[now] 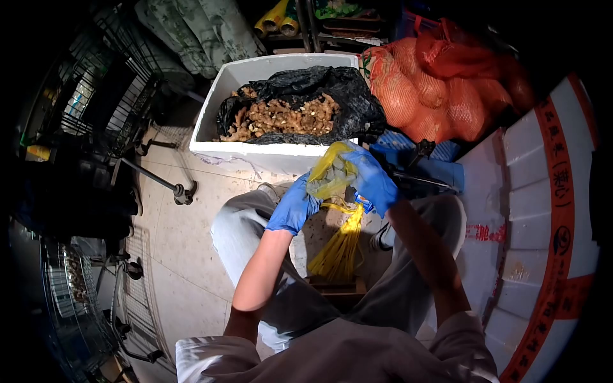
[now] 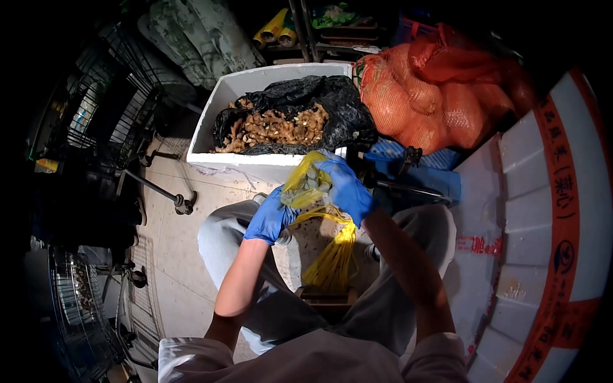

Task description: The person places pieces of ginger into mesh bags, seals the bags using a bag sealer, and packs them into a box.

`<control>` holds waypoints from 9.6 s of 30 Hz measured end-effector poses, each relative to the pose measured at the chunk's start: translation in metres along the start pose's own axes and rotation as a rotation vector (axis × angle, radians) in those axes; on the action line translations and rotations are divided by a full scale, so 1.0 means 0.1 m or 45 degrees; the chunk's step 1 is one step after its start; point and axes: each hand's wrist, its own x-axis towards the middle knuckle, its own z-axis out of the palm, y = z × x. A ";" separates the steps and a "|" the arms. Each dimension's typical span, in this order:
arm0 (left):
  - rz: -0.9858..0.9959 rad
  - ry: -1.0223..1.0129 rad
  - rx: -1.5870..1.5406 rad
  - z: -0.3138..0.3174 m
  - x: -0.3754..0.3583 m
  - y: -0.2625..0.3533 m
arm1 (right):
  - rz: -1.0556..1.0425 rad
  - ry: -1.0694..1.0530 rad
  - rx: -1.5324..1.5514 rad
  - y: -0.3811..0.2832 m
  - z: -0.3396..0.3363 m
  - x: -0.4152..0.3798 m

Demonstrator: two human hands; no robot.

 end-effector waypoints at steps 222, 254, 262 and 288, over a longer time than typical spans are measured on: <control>0.992 0.127 -0.019 -0.75 0.33 1.63 | 1.026 -0.481 0.758 0.84 0.89 1.94; 0.919 0.324 -0.016 -1.15 0.21 1.23 | 0.974 -0.550 0.451 2.68 1.52 1.90; 0.837 0.211 -0.006 -0.96 0.27 1.42 | 0.571 -1.030 0.625 0.74 0.88 2.56; 0.727 0.067 -0.039 -0.32 -0.07 1.34 | -0.450 -0.969 0.153 -0.09 1.23 2.34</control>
